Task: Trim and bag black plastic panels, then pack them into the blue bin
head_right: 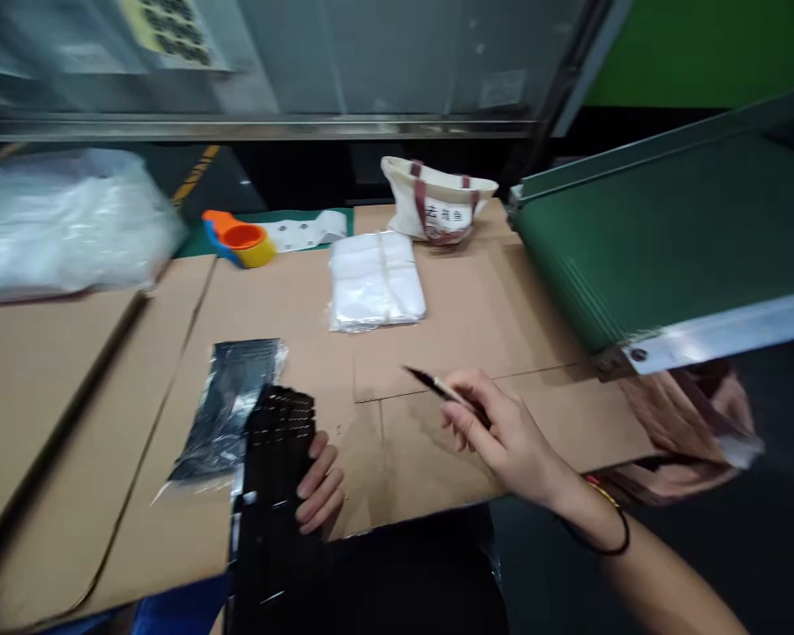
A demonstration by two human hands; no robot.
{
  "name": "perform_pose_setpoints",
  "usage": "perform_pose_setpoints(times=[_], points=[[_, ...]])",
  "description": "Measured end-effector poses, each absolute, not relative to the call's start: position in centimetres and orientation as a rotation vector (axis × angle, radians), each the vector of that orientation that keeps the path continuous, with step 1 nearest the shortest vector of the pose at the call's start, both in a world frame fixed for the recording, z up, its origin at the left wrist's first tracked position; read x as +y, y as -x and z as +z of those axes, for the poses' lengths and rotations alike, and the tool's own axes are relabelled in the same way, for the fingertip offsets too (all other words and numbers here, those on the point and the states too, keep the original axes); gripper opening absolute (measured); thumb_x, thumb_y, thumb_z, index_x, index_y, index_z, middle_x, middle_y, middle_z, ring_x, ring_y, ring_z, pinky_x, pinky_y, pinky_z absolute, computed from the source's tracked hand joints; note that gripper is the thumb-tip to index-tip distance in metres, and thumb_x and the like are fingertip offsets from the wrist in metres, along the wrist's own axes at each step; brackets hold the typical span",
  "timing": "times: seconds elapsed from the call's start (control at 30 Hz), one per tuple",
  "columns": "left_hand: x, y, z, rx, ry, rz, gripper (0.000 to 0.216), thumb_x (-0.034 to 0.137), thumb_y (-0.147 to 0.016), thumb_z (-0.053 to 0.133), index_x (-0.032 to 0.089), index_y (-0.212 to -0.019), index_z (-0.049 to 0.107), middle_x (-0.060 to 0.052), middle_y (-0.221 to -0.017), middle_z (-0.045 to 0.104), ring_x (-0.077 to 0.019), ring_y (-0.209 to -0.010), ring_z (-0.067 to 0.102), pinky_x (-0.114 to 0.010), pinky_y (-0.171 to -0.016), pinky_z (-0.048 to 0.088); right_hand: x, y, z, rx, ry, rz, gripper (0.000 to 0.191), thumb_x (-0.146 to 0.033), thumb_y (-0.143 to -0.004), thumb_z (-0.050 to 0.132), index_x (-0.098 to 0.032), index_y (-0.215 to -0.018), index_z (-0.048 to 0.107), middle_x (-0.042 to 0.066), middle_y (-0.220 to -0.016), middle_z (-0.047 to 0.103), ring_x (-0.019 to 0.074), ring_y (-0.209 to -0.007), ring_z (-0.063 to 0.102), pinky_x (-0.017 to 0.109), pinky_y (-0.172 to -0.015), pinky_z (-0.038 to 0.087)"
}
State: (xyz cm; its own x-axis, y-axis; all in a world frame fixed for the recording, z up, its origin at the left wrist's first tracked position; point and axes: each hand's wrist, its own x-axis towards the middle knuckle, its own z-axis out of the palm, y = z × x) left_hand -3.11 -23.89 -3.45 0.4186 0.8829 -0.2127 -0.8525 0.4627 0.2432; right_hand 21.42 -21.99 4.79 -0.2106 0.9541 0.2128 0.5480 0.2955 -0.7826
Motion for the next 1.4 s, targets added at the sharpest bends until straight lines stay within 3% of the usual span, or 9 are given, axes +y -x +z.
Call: perform_pose_setpoints(times=[0.13,0.27,0.37,0.63,0.8,1.0,1.2,1.3,1.4], points=[[-21.3,4.2,-6.9,-0.103,-0.163,0.89,0.007,0.021,-0.088,0.05,0.018,-0.088,0.057,0.007,-0.057,0.04,-0.0046,-0.034,0.026,-0.012,-0.031,0.035,-25.9,-27.7,-2.6,-1.744,1.995,0.251,0.034,-0.039,-0.101,0.032,-0.023,-0.121,0.055,0.003,-0.086,0.071,0.0163,-0.077,0.069,0.026,-0.068,0.052],[-19.1,3.9,-8.8,-0.269,-0.134,0.683,0.008,0.016,-0.085,0.045,0.02,-0.084,0.051,0.008,-0.054,0.029,-0.0068,-0.032,0.025,-0.014,-0.03,0.034,-32.7,-32.2,-7.3,-1.48,2.341,-0.032,0.047,-0.045,-0.101,0.026,-0.017,-0.103,0.064,0.012,-0.093,0.073,0.0254,-0.081,0.069,0.033,-0.061,0.05],[-18.8,3.2,-9.4,-0.288,-0.072,0.696,0.013,0.012,-0.083,0.04,0.02,-0.086,0.05,0.007,-0.055,0.029,-0.0072,-0.032,0.025,-0.014,-0.03,0.036,-36.8,-32.9,-9.3,-1.412,2.444,-0.09,0.052,-0.048,-0.1,0.023,-0.018,-0.099,0.066,0.011,-0.084,0.072,0.0246,-0.076,0.068,0.032,-0.057,0.048],[-19.4,3.3,-10.0,-0.197,-0.033,0.741,0.014,0.009,-0.083,0.047,0.022,-0.085,0.053,0.009,-0.052,0.039,-0.0038,-0.025,0.017,-0.01,-0.023,0.029,-40.3,-33.5,-10.5,-1.396,2.482,0.095,0.061,-0.057,-0.097,0.023,-0.019,-0.101,0.07,0.011,-0.079,0.069,0.0239,-0.078,0.064,0.031,-0.063,0.047],[-19.8,3.9,-9.8,-0.107,-0.044,0.826,0.007,0.016,-0.083,0.052,0.022,-0.084,0.053,0.008,-0.053,0.041,-0.0037,-0.028,0.027,-0.008,-0.023,0.026,-41.1,-34.2,-8.6,-1.241,2.453,0.338,0.06,-0.067,-0.089,0.029,-0.021,-0.091,0.067,0.012,-0.08,0.068,0.0252,-0.077,0.064,0.034,-0.065,0.049],[-20.1,4.0,-10.6,-0.149,-0.035,0.836,0.016,0.009,-0.081,0.045,0.022,-0.087,0.053,0.005,-0.062,0.054,-0.0047,-0.032,0.033,-0.009,-0.026,0.029,-38.6,-32.9,-9.5,-0.846,2.375,0.903,0.065,-0.073,-0.087,0.015,-0.022,-0.066,0.051,-0.001,-0.046,0.048,0.0126,-0.032,0.041,0.026,-0.034,0.036],[-19.4,4.4,-10.1,-0.209,-0.135,0.768,0.007,0.016,-0.084,0.052,0.02,-0.085,0.057,0.006,-0.056,0.048,-0.0053,-0.031,0.03,-0.01,-0.026,0.031,-39.4,-33.4,-9.9,-0.622,2.293,1.228,0.07,-0.09,-0.066,0.034,-0.022,-0.046,0.038,-0.006,-0.037,0.033,0.006,-0.027,0.025,0.022,-0.029,0.024],[-20.0,4.7,-9.2,-0.029,-0.146,0.824,0.005,0.017,-0.084,0.058,0.019,-0.084,0.062,0.004,-0.058,0.057,-0.0062,-0.039,0.049,-0.01,-0.033,0.041,-40.7,-33.8,-9.4,-0.601,2.316,1.156,0.072,-0.093,-0.06,0.035,-0.022,-0.049,0.042,-0.006,-0.037,0.033,0.0073,-0.028,0.027,0.022,-0.029,0.023],[-21.2,4.3,-6.8,0.397,-0.027,1.017,0.016,0.01,-0.088,0.053,0.018,-0.088,0.066,0.0,-0.072,0.069,-0.0092,-0.06,0.067,-0.014,-0.057,0.057,-39.7,-33.6,-9.0,-0.693,2.317,0.994,0.072,-0.09,-0.065,0.032,-0.022,-0.067,0.056,0.001,-0.05,0.051,0.0153,-0.041,0.048,0.028,-0.039,0.039]])
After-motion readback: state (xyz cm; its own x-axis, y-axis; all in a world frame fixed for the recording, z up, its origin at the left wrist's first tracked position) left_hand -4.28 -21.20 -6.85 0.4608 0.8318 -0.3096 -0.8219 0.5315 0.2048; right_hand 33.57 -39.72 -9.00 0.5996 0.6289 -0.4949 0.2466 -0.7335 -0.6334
